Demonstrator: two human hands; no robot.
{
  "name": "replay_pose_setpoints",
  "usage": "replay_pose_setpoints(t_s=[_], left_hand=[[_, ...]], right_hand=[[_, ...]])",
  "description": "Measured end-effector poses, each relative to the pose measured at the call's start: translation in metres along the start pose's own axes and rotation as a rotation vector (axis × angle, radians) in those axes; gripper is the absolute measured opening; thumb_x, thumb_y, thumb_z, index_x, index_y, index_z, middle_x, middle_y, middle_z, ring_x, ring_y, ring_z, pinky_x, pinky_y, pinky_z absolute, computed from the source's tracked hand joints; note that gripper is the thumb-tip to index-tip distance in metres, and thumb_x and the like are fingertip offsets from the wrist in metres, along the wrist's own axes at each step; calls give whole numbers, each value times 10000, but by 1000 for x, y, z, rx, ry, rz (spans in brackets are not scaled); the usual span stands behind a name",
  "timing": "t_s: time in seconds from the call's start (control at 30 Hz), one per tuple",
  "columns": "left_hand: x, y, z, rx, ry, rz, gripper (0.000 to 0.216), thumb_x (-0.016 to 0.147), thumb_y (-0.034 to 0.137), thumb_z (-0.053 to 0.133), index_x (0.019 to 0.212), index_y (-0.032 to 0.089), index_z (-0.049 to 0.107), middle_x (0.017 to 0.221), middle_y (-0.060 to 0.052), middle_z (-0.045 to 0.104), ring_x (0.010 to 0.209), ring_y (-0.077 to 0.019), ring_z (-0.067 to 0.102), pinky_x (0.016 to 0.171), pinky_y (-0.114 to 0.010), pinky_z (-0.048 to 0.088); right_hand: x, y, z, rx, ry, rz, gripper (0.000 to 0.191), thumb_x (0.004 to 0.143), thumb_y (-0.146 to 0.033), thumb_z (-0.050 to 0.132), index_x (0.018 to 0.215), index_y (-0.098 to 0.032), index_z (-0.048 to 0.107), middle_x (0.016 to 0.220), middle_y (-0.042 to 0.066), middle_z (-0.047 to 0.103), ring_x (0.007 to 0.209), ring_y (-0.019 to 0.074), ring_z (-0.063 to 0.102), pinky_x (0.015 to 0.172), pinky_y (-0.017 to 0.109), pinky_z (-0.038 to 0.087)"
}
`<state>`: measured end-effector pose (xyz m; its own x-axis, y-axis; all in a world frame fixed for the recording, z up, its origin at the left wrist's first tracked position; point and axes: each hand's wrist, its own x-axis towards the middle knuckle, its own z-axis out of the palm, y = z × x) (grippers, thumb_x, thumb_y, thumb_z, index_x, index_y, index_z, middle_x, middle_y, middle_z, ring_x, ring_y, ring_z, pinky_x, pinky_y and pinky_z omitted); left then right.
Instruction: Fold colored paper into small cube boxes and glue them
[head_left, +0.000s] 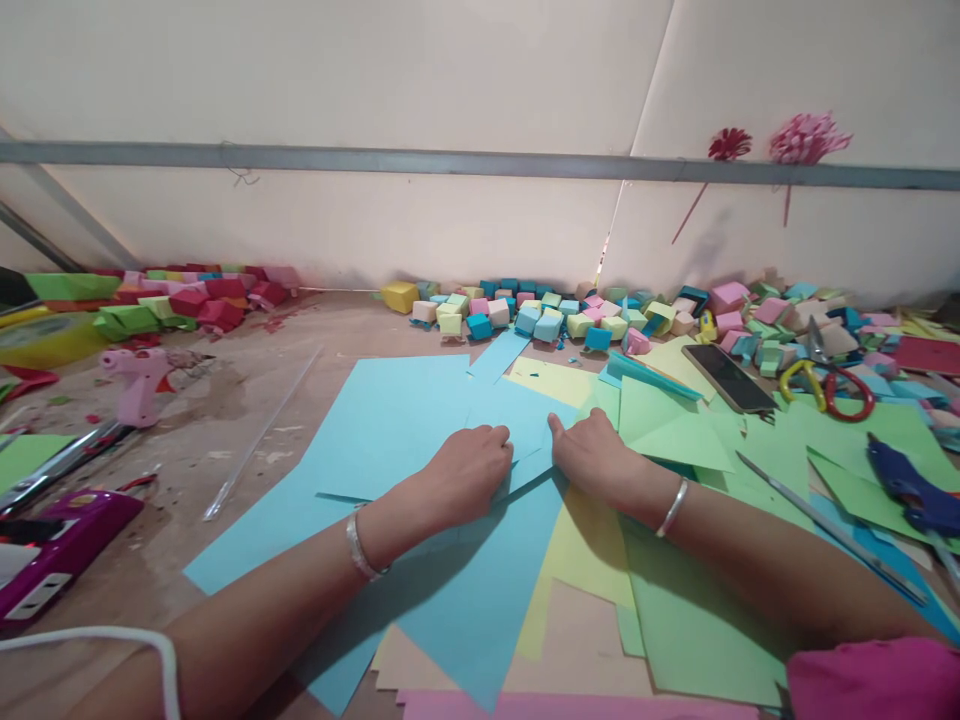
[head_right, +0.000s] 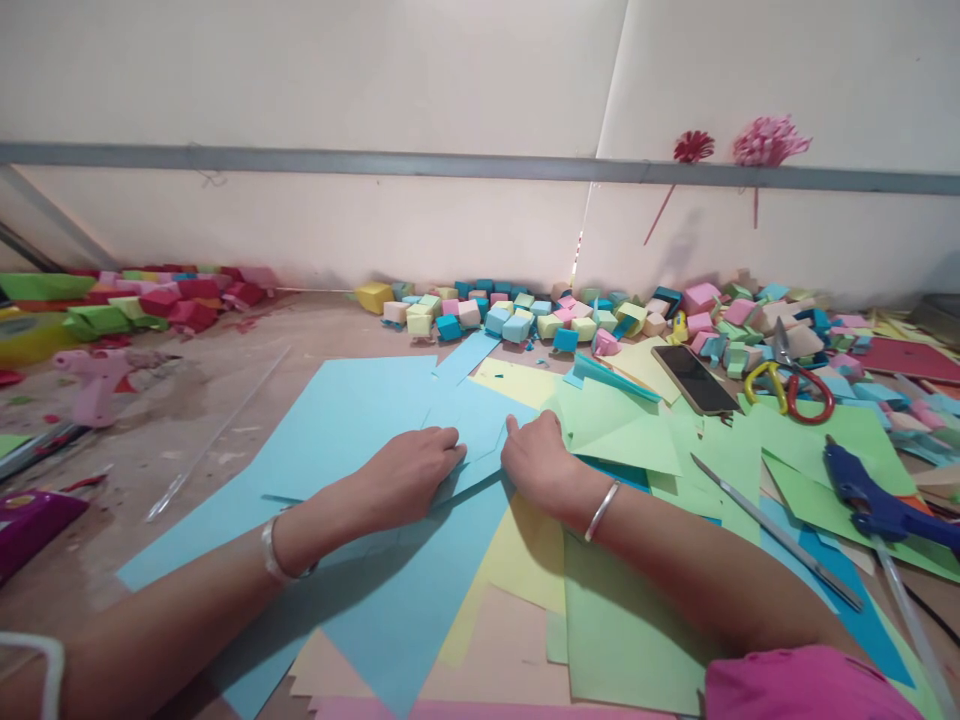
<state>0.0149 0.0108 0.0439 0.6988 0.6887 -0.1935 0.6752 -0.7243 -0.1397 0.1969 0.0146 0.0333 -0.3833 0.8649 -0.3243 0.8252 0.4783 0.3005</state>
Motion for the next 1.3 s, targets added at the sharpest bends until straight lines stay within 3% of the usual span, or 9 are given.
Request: replay_pose_setpoints(t_s=[0.07,0.27,0.4,0.57,0.73,0.87,0.93,1.13,1.3], left_hand=[[0,0,-1,2,1,3,196,678,38,512,833,142,571,864,-92,568,722,-232,559,516,-323,351],[1,0,-1,11,-4,2,176,698,51,504,830,144,574,851,-92,567,710,-233,559,522,-333,356],[1,-2,3,1,13,-2,176,715,78,515,869,145,569,865,-93,563,717,-235,554,527,-333,358],[5,-3,12,-18,84,-5,179,727,68,502,871,155,563,887,-98,548,752,-235,530,579,-337,377],[11,-5,20,-26,175,-53,266,809,45,417,995,146,578,929,-114,550,799,-241,507,663,-359,392],[13,-4,16,20,124,-97,324,793,5,426,1050,123,585,968,-128,562,844,-255,510,656,-365,374],[12,-2,13,66,89,-118,309,788,-6,439,1019,113,607,955,-130,568,859,-262,511,636,-363,356],[2,12,14,166,22,-169,245,749,-27,485,686,134,659,790,-133,547,793,-259,486,602,-362,304],[-9,22,13,262,-48,-219,169,694,22,589,664,164,675,771,-126,520,784,-262,438,627,-362,296]], right_hand=[[0,2,-1,3,10,17,550,844,-43,434,1391,-81,388,780,163,665,747,243,640,660,363,293],[-3,-4,-3,8,78,-5,606,869,-31,361,1460,-116,261,747,116,660,710,235,637,646,352,259],[2,-1,-6,43,70,-28,514,867,-56,400,1375,-135,389,722,106,666,725,244,643,644,344,243],[4,1,-11,52,186,13,302,909,-88,358,1108,-162,573,768,119,670,758,244,638,661,354,236],[5,-1,-12,72,183,-19,324,949,-146,338,1177,-207,561,784,105,679,764,243,637,654,344,229],[7,5,-14,87,139,-1,363,976,-171,303,1231,-240,552,776,102,684,774,240,641,651,341,228],[6,7,-15,89,123,-2,370,971,-160,315,1251,-245,542,777,101,685,766,230,640,654,339,228],[4,7,-15,105,130,-6,393,919,-107,379,1267,-232,512,769,96,682,768,234,641,658,339,229],[6,8,-11,98,126,-16,415,890,-84,403,1267,-222,506,759,97,678,738,232,640,657,341,237]])
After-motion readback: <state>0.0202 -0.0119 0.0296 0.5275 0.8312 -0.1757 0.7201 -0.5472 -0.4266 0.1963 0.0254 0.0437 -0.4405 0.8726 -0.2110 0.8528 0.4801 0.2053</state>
